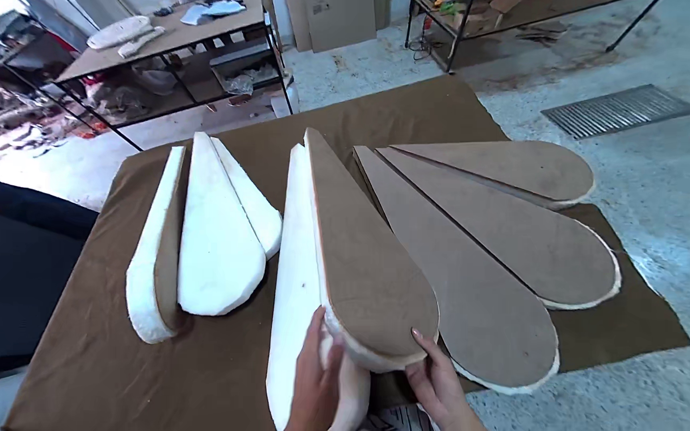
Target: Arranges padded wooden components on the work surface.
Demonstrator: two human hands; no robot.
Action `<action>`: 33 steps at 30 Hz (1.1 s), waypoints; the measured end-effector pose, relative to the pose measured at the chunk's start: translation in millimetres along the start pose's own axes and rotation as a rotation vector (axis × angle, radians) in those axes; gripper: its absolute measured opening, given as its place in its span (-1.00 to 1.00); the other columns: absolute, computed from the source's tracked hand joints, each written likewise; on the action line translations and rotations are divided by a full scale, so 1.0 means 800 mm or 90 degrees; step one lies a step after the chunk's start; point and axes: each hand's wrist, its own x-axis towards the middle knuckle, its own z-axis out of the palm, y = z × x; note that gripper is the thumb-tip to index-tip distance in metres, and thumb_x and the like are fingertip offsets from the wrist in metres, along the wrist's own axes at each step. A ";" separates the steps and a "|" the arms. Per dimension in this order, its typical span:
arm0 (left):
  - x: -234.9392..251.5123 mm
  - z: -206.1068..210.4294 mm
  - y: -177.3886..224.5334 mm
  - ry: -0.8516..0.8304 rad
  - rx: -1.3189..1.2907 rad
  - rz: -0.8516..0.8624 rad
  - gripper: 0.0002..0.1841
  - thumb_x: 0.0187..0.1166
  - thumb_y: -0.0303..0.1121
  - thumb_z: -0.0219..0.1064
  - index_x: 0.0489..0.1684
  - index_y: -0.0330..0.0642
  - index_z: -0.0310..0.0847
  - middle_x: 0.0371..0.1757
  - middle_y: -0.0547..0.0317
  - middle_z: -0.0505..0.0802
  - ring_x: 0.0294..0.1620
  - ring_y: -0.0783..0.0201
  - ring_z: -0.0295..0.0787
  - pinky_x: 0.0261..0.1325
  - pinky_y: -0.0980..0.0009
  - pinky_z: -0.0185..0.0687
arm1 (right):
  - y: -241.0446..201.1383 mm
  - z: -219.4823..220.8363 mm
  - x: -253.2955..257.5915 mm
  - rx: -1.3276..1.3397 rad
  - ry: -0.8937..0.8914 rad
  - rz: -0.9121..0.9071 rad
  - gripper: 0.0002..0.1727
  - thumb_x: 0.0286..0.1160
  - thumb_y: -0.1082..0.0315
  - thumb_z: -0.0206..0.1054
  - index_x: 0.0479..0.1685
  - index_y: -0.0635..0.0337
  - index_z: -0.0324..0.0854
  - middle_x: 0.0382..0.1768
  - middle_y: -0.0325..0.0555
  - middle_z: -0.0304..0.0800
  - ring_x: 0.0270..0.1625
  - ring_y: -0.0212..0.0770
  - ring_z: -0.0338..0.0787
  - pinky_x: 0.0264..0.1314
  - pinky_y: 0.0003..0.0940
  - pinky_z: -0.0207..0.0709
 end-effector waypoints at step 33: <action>0.047 -0.159 0.059 -0.102 0.453 -0.361 -0.20 0.19 0.29 0.41 0.42 0.01 0.48 -0.17 0.06 0.88 -0.05 0.00 0.86 -0.02 -0.06 0.73 | 0.047 0.027 -0.038 -0.526 0.370 -0.254 0.11 0.20 -0.03 0.71 0.73 0.21 0.11 0.42 0.28 0.57 0.25 0.16 0.77 0.14 0.14 0.78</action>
